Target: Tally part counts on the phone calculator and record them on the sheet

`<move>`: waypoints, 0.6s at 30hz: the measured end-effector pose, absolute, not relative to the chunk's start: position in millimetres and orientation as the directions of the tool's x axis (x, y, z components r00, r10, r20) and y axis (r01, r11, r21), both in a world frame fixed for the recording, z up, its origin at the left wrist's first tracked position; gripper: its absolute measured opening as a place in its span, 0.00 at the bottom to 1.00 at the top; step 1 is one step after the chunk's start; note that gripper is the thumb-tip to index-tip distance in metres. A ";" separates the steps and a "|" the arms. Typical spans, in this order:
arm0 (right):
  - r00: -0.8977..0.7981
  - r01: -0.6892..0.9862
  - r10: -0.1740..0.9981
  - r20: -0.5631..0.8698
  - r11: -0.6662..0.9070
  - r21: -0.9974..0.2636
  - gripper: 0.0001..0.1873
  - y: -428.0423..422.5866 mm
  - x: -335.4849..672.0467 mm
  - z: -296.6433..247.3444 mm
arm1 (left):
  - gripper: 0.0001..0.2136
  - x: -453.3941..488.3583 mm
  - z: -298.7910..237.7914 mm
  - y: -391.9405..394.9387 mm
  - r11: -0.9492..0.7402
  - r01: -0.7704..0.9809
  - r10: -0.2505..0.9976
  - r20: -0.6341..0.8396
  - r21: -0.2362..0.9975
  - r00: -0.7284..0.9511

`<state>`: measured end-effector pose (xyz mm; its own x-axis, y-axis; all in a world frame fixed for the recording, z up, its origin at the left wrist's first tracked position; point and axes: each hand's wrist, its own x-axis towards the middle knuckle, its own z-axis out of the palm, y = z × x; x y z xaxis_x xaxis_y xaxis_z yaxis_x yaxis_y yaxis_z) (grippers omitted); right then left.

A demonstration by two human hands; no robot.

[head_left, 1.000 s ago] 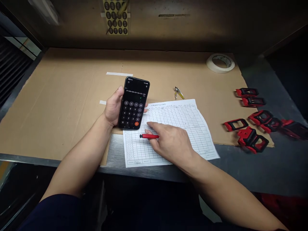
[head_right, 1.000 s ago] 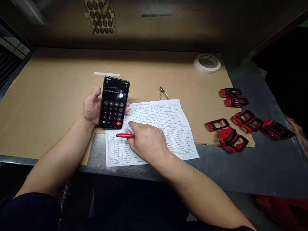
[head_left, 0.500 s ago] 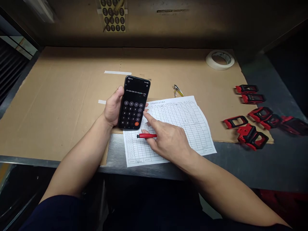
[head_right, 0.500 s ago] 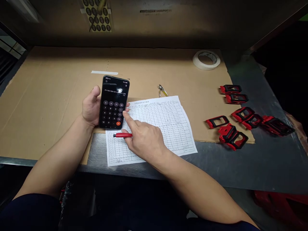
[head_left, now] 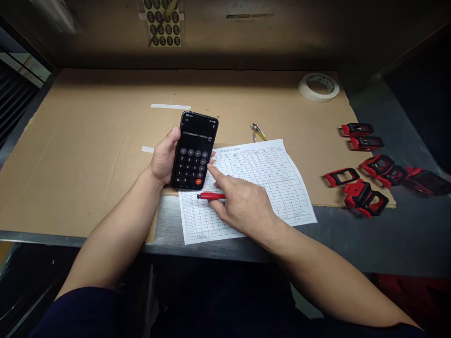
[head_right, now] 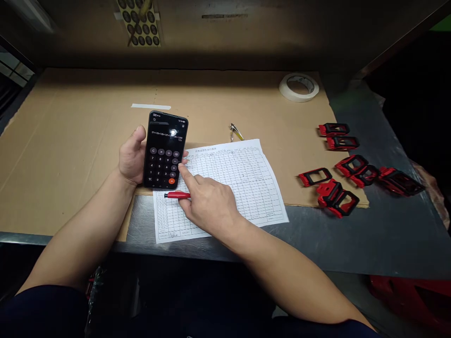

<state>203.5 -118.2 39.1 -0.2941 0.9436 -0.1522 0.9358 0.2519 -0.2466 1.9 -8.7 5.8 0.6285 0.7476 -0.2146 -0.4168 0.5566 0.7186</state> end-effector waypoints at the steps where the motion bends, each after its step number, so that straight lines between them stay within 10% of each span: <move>1: -0.290 0.937 0.945 -0.150 0.249 -0.245 0.40 -118.2 204.0 39.3 | 0.40 1.8 5.8 -8.4 0.558 -0.417 0.749 -0.219 0.718 0.625; 8: -0.272 0.910 0.962 0.027 0.266 -0.319 0.23 -118.0 210.0 39.8 | 0.39 -2.8 6.3 -2.8 0.569 -0.443 0.753 -0.222 0.693 0.620; 13: -0.097 0.811 0.926 0.365 0.286 -0.510 0.32 -133.9 229.5 36.1 | 0.40 -3.9 4.2 -1.1 0.566 -0.426 0.740 -0.206 0.706 0.640; 18: 0.075 0.423 0.992 0.102 0.061 -0.904 0.42 -135.5 229.2 34.6 | 0.40 -4.5 0.0 0.8 0.555 -0.448 0.744 -0.177 0.701 0.645</move>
<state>229.2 -135.5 34.6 0.0752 0.9919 0.1025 0.4235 0.0613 -0.9038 -4.5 0.8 0.0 0.6448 0.7436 -0.1768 -0.4478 0.5550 0.7010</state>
